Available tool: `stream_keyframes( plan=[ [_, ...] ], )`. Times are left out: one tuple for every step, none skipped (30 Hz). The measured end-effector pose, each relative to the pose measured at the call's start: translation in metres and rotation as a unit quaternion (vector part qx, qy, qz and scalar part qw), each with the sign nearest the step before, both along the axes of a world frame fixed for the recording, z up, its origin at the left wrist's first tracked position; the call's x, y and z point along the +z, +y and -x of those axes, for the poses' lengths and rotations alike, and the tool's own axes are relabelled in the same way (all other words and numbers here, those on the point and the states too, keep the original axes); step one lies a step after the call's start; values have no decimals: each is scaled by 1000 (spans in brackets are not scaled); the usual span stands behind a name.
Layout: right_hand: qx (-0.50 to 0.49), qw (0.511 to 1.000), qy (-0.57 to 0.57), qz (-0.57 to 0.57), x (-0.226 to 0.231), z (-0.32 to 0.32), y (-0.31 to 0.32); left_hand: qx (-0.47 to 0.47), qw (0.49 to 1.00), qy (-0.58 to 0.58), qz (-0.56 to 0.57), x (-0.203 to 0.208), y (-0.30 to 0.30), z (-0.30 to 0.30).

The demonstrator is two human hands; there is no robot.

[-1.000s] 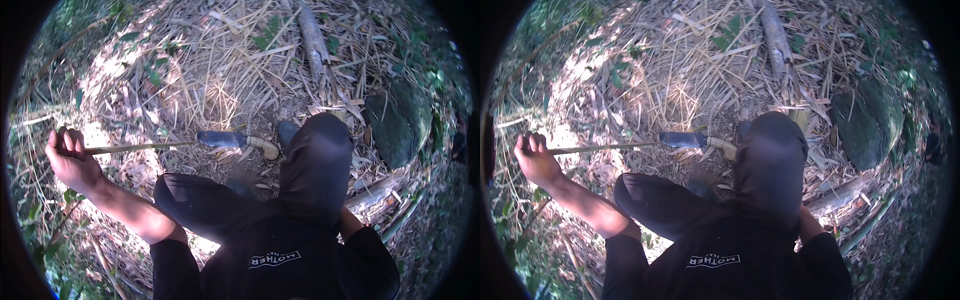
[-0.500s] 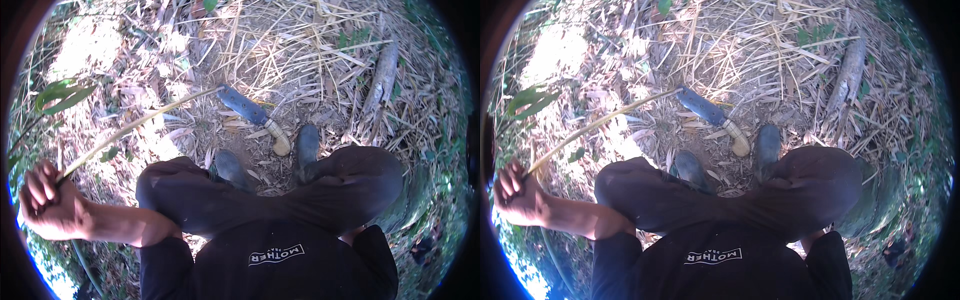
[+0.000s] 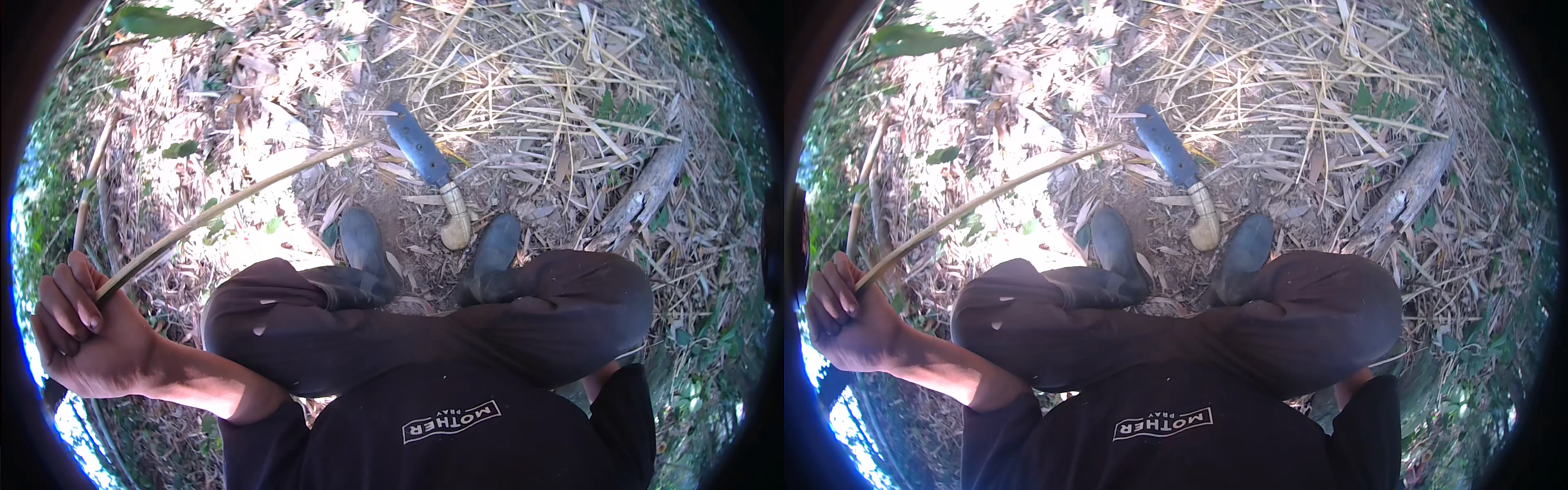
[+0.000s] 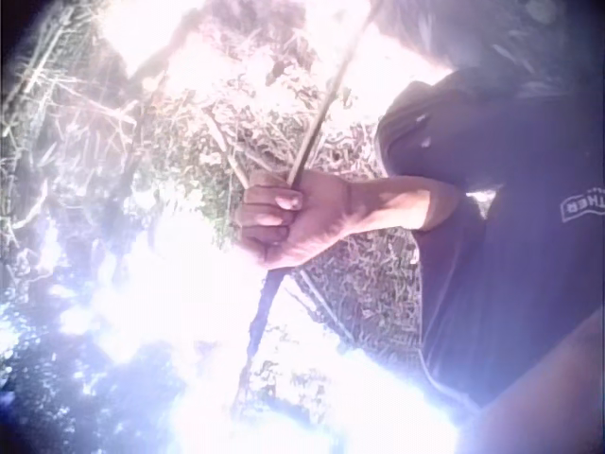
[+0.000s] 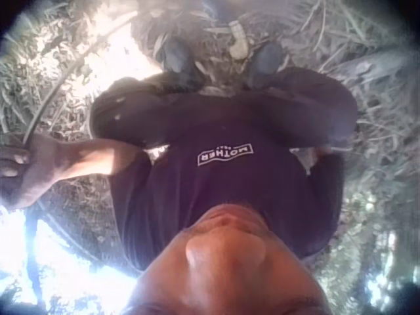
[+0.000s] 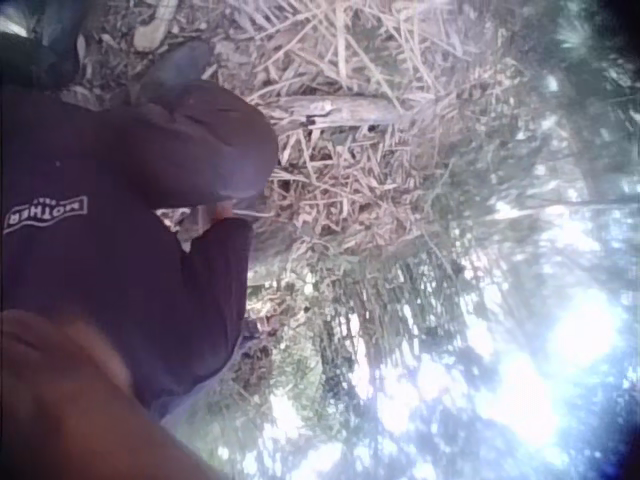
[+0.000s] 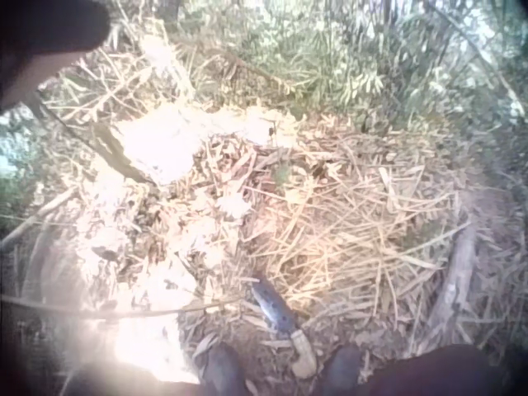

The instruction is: The person sits on the ground in a bamboo forest and uses a machete to shave the outer green layer off a bamboo stalk. They hold the stalk with one hand and use the machete to peel away the outer skin, revealing the lighter inner wood.

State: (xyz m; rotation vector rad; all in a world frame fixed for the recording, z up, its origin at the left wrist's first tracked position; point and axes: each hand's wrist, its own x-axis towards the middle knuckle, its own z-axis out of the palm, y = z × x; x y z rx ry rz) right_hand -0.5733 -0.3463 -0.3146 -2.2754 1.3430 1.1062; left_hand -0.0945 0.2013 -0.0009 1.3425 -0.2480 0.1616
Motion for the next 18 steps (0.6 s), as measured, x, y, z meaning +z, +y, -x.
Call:
stream_keyframes(
  plan=[
    [9,1000,-7,-1,-3,-8,-4,14,1000,-13,0,7,2,10],
    [19,1000,-12,-5,-3,-10,-6,22,1000,-14,8,13,4,20],
    [27,999,-12,-12,-4,-9,-2,11,1000,-17,20,18,7,29],
    [34,999,-15,-19,-4,-8,0,1,999,-19,31,24,8,39],
    [43,999,-17,-23,-6,-7,1,-9,999,-21,43,26,11,48],
    [51,998,-19,-27,-8,-7,0,-3,999,-28,36,31,15,56],
    [59,997,-23,-35,-13,-9,-1,-1,999,-41,34,35,18,65],
    [65,997,-26,-44,-17,-8,1,-4,998,-56,31,39,20,70],
    [70,996,-27,-54,-20,-5,3,-8,997,-70,27,42,20,72],
    [78,994,-21,-72,-23,0,13,45,995,-79,41,44,11,71],
    [90,992,-14,-92,-22,5,23,86,994,-70,23,47,8,69],
    [108,987,2,-122,-21,14,43,86,994,-66,17,53,0,66],
    [125,981,13,-145,-18,14,50,85,994,-68,14,56,-11,63],
    [146,975,21,-168,-14,10,56,90,992,-91,-5,58,-21,62],
    [171,966,31,-192,-10,0,59,69,994,-85,10,61,-25,59],
    [201,955,37,-214,-7,-19,60,50,995,-79,25,64,-27,57],
    [209,954,22,-216,0,-38,57,18,996,-69,48,62,-35,50],
    [238,947,-2,-214,0,-75,50,27,996,-75,29,64,-42,53]
  ],
)
